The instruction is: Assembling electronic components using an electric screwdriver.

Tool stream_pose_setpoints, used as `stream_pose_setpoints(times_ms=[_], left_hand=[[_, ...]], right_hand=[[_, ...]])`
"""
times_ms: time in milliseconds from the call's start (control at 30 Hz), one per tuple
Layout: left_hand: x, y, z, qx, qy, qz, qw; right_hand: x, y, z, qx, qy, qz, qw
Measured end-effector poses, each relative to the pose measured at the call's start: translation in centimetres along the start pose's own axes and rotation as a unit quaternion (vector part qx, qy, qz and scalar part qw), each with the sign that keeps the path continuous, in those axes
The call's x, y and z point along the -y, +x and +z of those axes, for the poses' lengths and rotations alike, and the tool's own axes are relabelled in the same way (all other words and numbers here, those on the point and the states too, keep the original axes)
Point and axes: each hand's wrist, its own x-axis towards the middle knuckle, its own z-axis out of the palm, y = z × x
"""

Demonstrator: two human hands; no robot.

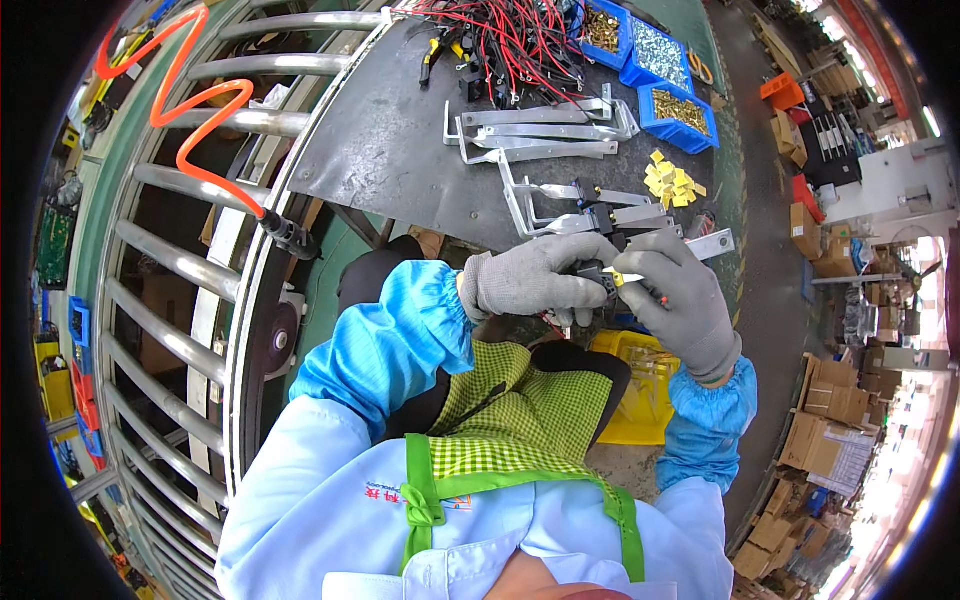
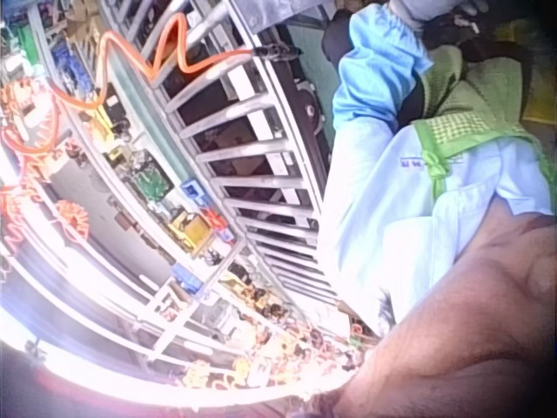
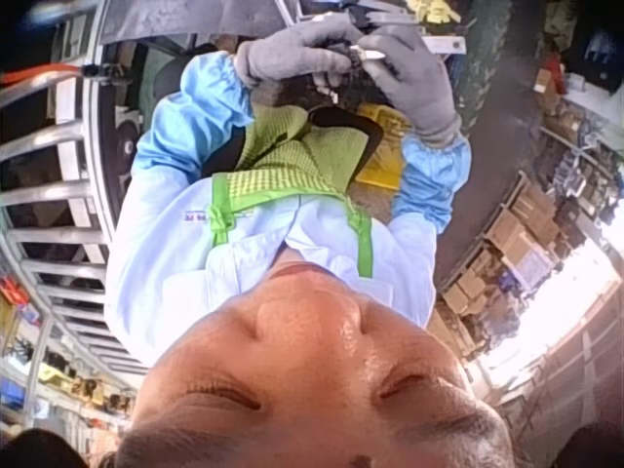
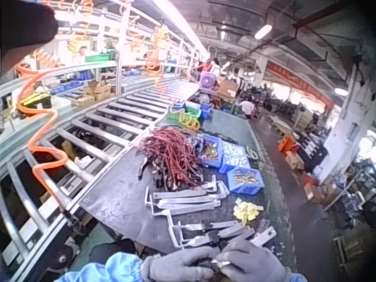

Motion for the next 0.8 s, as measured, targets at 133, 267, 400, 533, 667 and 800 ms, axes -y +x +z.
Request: stream_pose_setpoints(times_ms=[133, 267, 400, 533, 667, 800], left_hand=[[0.1, 0.0, 0.0, 0.005, -0.011, -0.005, 1.0], [0.4, 0.2, 0.0, 0.009, -0.014, -0.011, 1.0], [1.6, 0.6, 0.1, 0.0, -0.025, -0.005, 1.0], [1.7, 0.7, 0.2, -0.035, -0.009, 0.002, 0.999], [2.3, 1.4, 0.0, -0.09, -0.02, 0.014, 0.996], [1.7, 1.4, -0.1, -0.105, -0.058, 0.003, 0.993]], right_hand=[[0.0, 0.1, -0.1, -0.001, 0.008, -0.006, 1.0], [-0.4, 0.0, -0.2, -0.002, 0.004, -0.01, 1.0], [-0.7, 0.2, -0.4, 0.01, 0.012, 0.0, 1.0], [-2.0, 0.8, -0.1, 0.023, 0.015, -0.023, 0.999], [-1.3, 2.1, -2.8, 0.038, 0.189, 0.142, 0.971], [-10.8, 5.7, -6.3, -0.327, 0.234, 0.174, 0.899]])
